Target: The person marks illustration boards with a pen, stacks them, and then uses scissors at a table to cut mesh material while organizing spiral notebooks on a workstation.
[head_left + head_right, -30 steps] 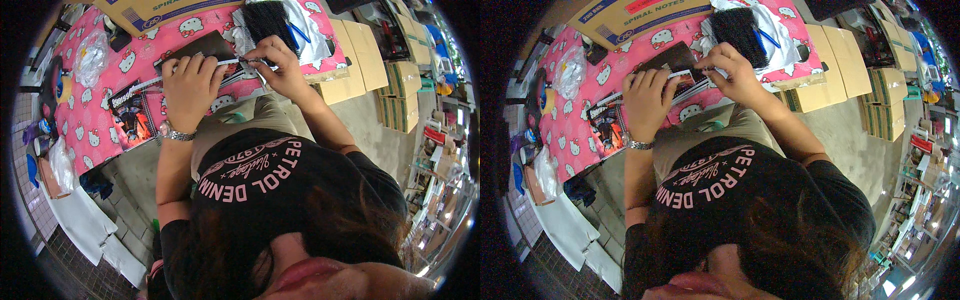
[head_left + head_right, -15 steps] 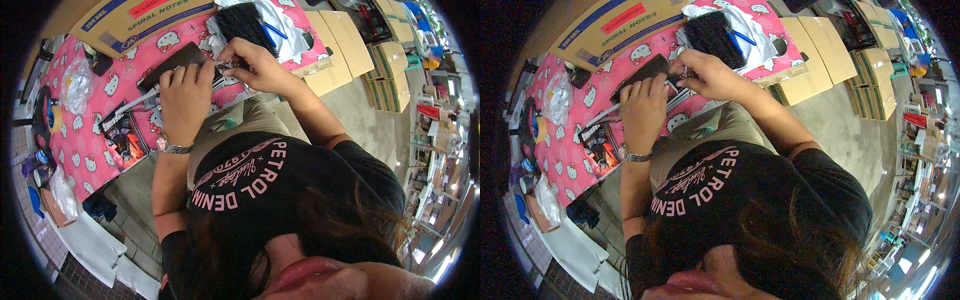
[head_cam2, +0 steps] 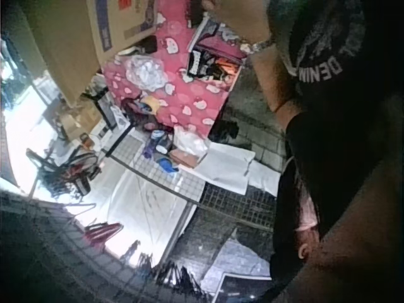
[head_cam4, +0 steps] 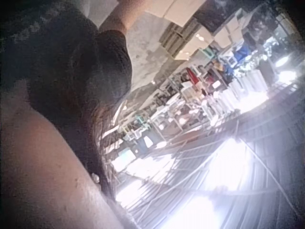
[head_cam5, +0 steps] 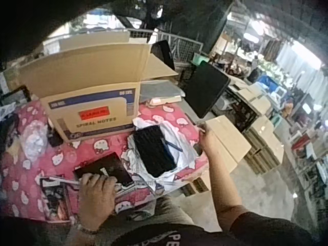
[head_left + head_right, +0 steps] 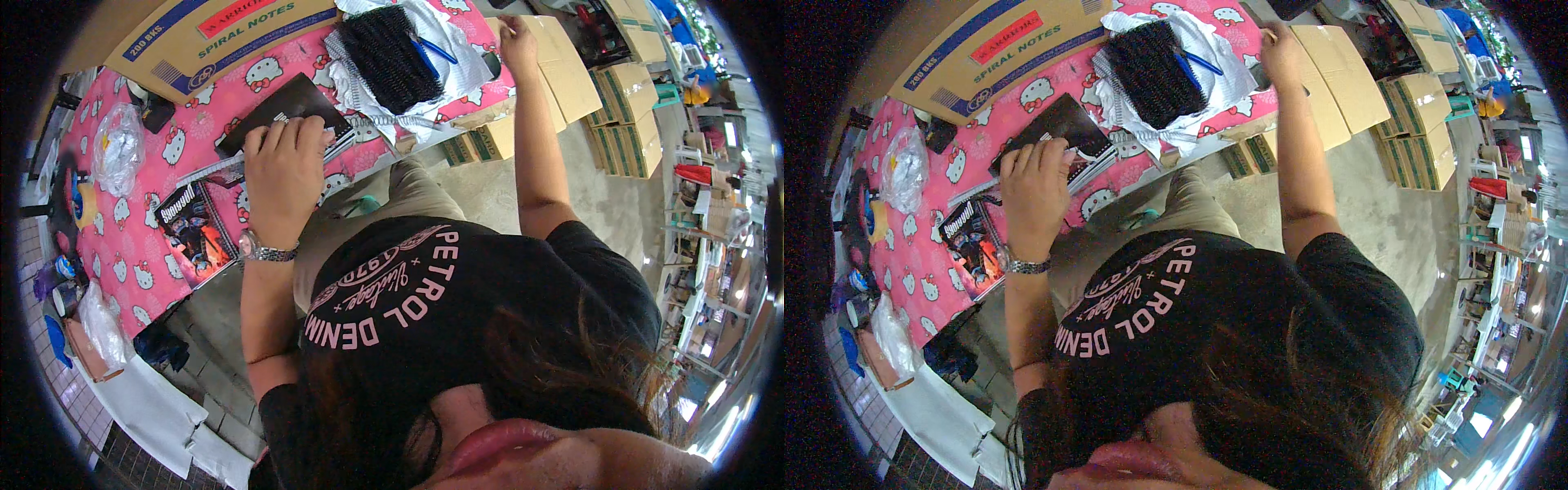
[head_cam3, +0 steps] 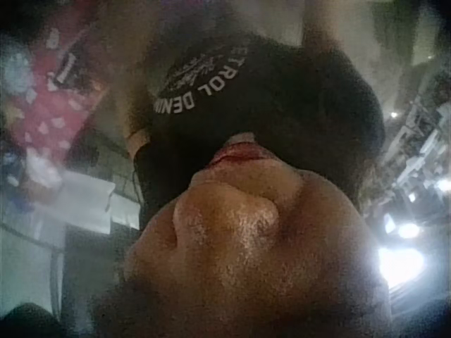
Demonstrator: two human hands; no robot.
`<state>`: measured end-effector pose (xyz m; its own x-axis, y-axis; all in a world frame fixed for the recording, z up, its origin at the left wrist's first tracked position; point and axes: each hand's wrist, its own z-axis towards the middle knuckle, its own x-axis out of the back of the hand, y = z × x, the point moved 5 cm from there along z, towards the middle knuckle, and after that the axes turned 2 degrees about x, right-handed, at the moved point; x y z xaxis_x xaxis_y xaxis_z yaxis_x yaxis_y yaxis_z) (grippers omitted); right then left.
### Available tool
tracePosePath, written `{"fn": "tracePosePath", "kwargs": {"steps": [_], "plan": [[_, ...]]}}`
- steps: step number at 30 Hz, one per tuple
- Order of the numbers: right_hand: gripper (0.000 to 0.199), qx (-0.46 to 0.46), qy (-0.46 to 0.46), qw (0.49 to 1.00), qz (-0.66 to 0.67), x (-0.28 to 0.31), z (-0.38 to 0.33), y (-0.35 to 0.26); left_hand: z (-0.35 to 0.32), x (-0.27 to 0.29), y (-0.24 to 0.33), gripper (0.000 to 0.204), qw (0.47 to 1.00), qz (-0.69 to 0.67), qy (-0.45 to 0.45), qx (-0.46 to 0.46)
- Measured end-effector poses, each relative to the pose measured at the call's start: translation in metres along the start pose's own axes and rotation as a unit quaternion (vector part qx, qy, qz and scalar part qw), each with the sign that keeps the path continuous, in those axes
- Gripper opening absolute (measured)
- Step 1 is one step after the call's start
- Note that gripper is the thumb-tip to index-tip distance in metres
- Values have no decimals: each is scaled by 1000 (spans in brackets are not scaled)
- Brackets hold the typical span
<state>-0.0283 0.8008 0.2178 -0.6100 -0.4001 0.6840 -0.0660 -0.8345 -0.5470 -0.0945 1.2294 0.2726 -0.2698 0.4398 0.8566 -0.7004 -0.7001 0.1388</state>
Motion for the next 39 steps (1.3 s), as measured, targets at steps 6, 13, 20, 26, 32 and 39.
{"fn": "tracePosePath", "kwargs": {"steps": [6, 13, 20, 26, 32, 39], "plan": [[48, 72, -284, 954, -56, -69, -57, 141, -5, 10, -2, 17, 999, -33, 3, 24], [46, -87, -307, 941, -117, -55, -24, 141, -9, 4, -6, 24, 999, 6, 4, 39], [62, 40, -210, 957, 197, -13, 22, -116, -45, 7, -26, 34, 971, 96, 57, 212], [68, 91, -663, 553, 497, -91, -99, -226, -41, 10, -24, 40, 977, 75, 74, 187], [73, 53, -676, 443, 587, -89, -101, -255, -38, 13, -29, 44, 977, 80, 75, 183], [56, 203, -699, 551, 407, -73, -90, -280, -39, 15, -33, 46, 976, 71, 101, 178]]}}
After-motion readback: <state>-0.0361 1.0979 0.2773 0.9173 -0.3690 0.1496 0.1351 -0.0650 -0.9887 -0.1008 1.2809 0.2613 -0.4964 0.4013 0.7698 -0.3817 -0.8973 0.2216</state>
